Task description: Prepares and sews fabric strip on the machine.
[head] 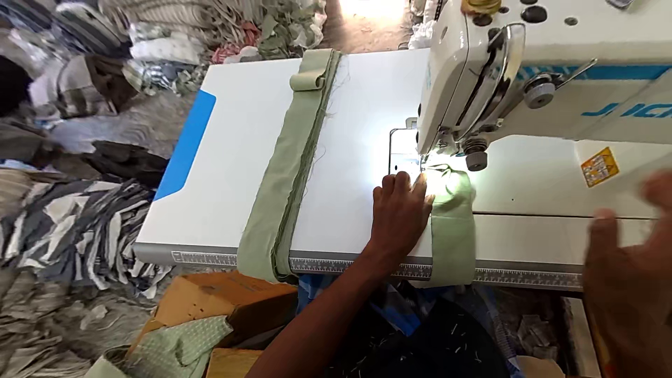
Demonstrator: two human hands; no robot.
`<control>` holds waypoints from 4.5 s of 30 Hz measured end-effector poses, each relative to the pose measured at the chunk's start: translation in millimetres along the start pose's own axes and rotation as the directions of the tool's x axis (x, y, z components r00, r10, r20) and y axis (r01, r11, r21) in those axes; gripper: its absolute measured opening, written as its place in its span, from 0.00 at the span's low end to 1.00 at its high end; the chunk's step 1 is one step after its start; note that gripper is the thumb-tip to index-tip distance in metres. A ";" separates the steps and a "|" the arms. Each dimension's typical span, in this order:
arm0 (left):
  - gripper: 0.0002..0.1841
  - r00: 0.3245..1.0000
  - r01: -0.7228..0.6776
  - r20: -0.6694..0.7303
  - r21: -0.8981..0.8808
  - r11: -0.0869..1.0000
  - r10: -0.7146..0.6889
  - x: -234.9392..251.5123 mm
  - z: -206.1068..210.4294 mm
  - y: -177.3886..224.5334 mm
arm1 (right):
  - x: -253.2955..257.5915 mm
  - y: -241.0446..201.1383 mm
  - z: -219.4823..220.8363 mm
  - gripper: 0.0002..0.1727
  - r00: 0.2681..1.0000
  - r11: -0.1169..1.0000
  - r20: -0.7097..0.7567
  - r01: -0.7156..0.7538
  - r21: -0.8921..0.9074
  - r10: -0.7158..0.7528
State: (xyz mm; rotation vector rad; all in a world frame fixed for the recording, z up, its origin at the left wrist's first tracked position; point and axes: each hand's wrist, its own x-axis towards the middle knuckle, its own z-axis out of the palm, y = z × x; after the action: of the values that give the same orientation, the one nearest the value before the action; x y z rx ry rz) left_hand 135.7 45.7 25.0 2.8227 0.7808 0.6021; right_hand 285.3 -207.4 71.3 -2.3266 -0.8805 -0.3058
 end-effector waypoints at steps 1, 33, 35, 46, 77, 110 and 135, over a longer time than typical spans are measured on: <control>0.22 1.000 0.002 0.003 -0.003 1.000 -0.002 -0.6 -0.3 -0.1 | -1.5 -19.8 8.6 0.35 0.997 0.999 0.072 0.025 0.034 -0.027; 0.31 0.880 0.472 0.415 -0.716 0.514 -0.231 -121.0 -61.9 60.0 | 34.2 -148.0 113.6 0.17 0.888 0.985 0.444 0.162 -0.062 -0.119; 0.30 0.892 0.452 0.382 -0.721 0.525 -0.242 -121.5 -59.3 59.2 | 27.2 -148.4 105.1 0.19 0.871 0.986 0.480 0.154 -0.069 -0.103; 0.28 0.894 0.446 0.376 -0.711 0.543 -0.242 -121.9 -53.8 61.5 | 6.6 -137.9 93.7 0.26 0.873 0.985 0.462 0.174 0.007 -0.157; 0.29 0.891 0.448 0.418 -0.743 0.498 -0.178 -122.2 -50.3 52.5 | 4.5 -147.2 100.5 0.23 0.888 0.984 0.451 0.148 -0.099 -0.088; 0.29 0.897 0.441 0.395 -0.763 0.472 -0.199 -135.2 -50.0 58.8 | 0.7 -143.5 93.4 0.24 0.868 0.984 0.479 0.172 -0.041 -0.132; 0.29 0.883 0.469 0.411 -0.767 0.438 -0.226 -124.0 -51.1 58.2 | 2.9 -137.2 88.4 0.25 0.868 0.986 0.473 0.165 0.020 -0.155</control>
State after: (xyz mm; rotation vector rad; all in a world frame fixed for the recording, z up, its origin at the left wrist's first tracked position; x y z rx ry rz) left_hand 43.9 -66.6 43.9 1.6792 0.7103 0.3781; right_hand 196.4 -70.5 68.7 -2.3908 -1.3135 0.2054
